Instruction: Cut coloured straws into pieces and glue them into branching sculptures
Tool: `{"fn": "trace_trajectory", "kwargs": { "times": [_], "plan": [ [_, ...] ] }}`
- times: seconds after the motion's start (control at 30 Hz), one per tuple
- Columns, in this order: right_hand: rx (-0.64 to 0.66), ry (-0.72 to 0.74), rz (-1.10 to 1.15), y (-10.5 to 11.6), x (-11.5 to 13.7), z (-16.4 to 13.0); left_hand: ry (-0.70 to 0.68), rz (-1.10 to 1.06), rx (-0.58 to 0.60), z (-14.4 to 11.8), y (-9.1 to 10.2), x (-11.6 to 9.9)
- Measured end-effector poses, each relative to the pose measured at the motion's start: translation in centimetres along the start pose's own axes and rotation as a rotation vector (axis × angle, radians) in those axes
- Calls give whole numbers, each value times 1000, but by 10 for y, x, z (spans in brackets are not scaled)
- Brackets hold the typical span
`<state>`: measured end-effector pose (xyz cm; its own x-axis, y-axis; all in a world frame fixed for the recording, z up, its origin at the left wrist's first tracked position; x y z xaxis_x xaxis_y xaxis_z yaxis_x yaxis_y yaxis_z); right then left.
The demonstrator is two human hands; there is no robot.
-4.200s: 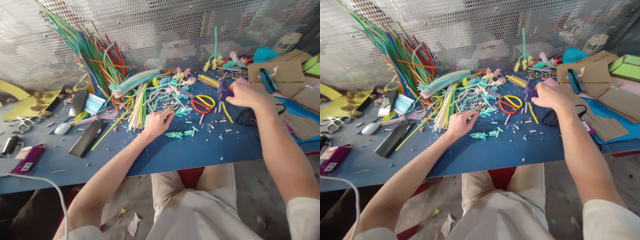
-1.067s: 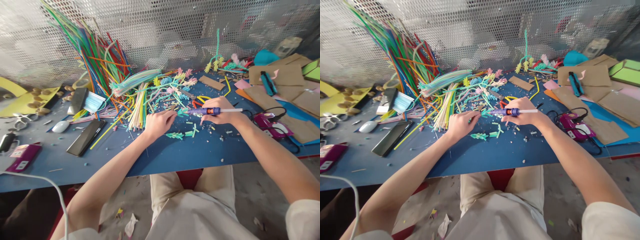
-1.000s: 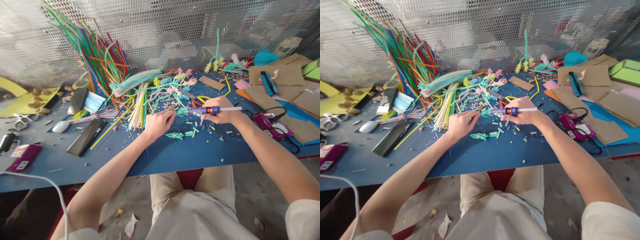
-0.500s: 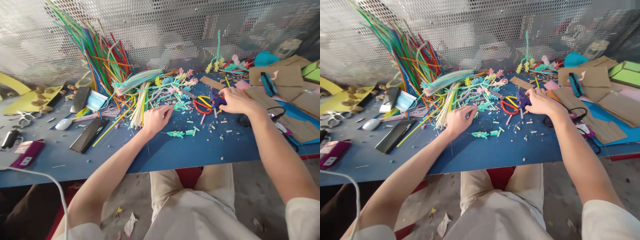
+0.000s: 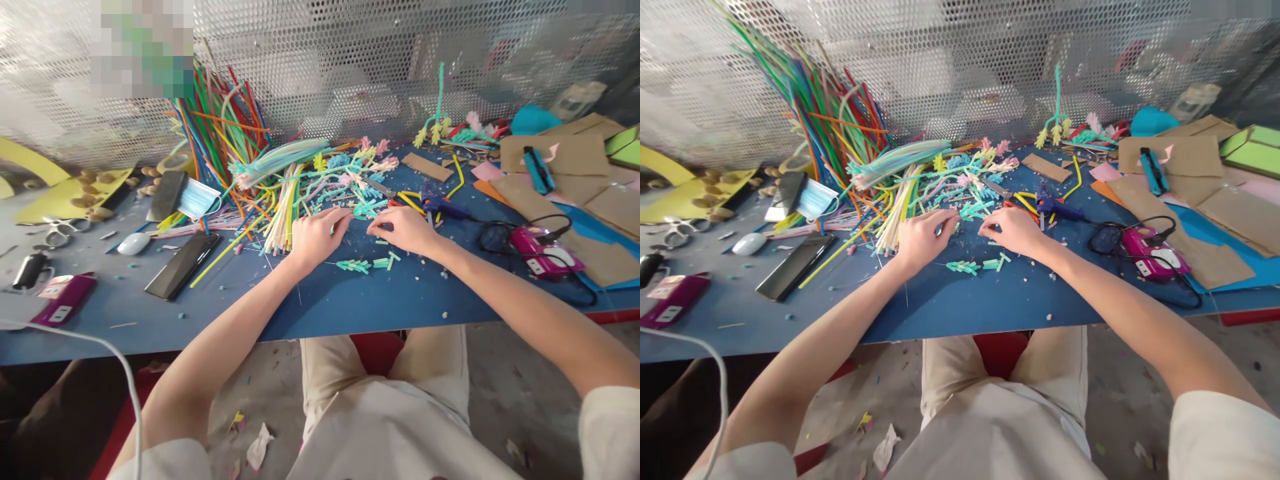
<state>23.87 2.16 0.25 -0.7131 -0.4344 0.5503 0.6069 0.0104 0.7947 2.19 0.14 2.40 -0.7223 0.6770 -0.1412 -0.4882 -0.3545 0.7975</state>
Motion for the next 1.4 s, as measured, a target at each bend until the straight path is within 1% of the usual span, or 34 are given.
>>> {"fn": "trace_trajectory", "kwargs": {
  "times": [0.07, 0.13, 0.27, 0.33, 0.37, 0.43, 0.5, 0.57, 0.73, 0.87, 0.93, 1.03, 1.17, 1.3, 1.4],
  "plan": [
    [-50, 34, 22, 8, -5, 2, 12, 14, -5, 0, 1, 2],
    [-140, 37, 21, 26, -15, 2, 27, 18, -6, 1, 2, 5],
    [-328, -75, 31, 68, -47, -2, 43, 22, 7, 3, 6, 10],
    [-393, -123, 63, 84, -59, -4, 52, 29, 18, 3, 7, 10],
    [-425, -118, 66, 89, -62, -5, 56, 33, 23, 3, 8, 10],
    [-457, -57, 57, 95, -60, -7, 57, 42, 32, 3, 7, 9],
    [-428, 16, 52, 92, -50, -7, 52, 56, 42, 2, 5, 7],
    [-368, 45, 68, 84, -38, -6, 40, 67, 56, 1, 3, 5],
    [-281, -2, 102, 59, -10, -6, -3, 76, 122, -1, -3, 1],
    [-204, 31, 50, 46, -2, -7, -15, 97, 166, -2, -5, -2],
    [-200, 88, 33, 42, -1, -7, -23, 96, 173, -3, -5, -3],
    [-238, 167, 43, 39, -1, -7, -23, 86, 174, -3, -5, -5],
    [-246, 163, 77, 35, 1, -8, -21, 74, 183, -5, -8, -5],
    [-256, 139, 56, 33, 6, -12, -40, 81, 204, -5, -11, -5],
    [-235, 193, 16, 31, 9, -13, -47, 80, 212, -5, -13, -6]
  ]
}}
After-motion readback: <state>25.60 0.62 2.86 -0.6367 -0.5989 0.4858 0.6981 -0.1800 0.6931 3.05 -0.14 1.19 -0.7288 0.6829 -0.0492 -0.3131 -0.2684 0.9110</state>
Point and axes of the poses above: each hand's wrist, its own z-axis towards the middle knuckle, its own y-axis out of the back of the hand, x = y × z, the point moved 4 cm from there along z, towards the middle knuckle, and after that the axes turned 13 degrees about -y, right-handed, at the moved point
